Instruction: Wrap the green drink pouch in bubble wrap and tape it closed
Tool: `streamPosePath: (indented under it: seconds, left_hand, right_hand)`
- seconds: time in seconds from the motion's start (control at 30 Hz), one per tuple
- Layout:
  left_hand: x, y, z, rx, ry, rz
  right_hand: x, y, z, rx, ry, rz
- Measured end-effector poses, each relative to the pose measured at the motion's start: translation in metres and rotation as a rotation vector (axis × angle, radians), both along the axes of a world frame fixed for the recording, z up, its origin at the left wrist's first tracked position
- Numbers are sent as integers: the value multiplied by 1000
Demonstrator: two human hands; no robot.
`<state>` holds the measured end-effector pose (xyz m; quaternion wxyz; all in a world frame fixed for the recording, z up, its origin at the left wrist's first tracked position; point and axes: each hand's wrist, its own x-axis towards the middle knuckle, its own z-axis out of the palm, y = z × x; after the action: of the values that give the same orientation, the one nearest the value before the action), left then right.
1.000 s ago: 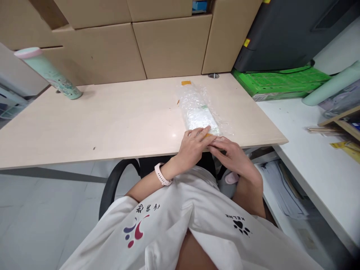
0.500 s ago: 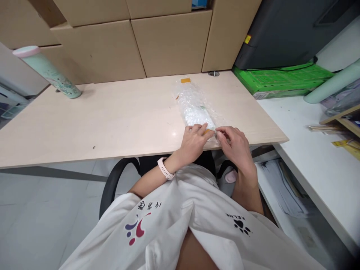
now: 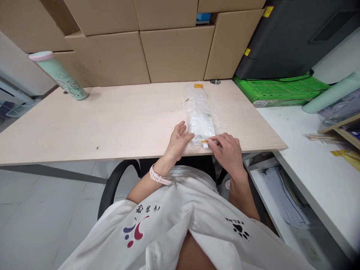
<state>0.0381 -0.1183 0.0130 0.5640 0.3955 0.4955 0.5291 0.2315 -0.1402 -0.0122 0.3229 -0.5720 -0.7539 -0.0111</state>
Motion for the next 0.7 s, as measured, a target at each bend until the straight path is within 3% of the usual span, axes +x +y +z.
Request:
streamPosePath:
  seconds: [0.1,0.27,0.47,0.53,0.6,0.7]
  left_hand:
    - [-5,-2,10,-120,-200,-55]
    - [-6,1,17,-107,-233,-297]
    - [2,-1,11,-30,-201,-187]
    - [-2,-4,8,23,-209,-155]
    - [-9,-9,8,16,-262,-195]
    - [-23,-19,11,-41,-362,-368]
  right_hand:
    - [-1,-5,2,-29,30,57]
    - [-7,-18,8,-102,115,216]
    - [-12,-26,16,-161,155,287]
    - [-6,-23,18,-190,292,334]
    - [5,-18,19,-137,520,293]
    - [20,-12,18,46,800,76]
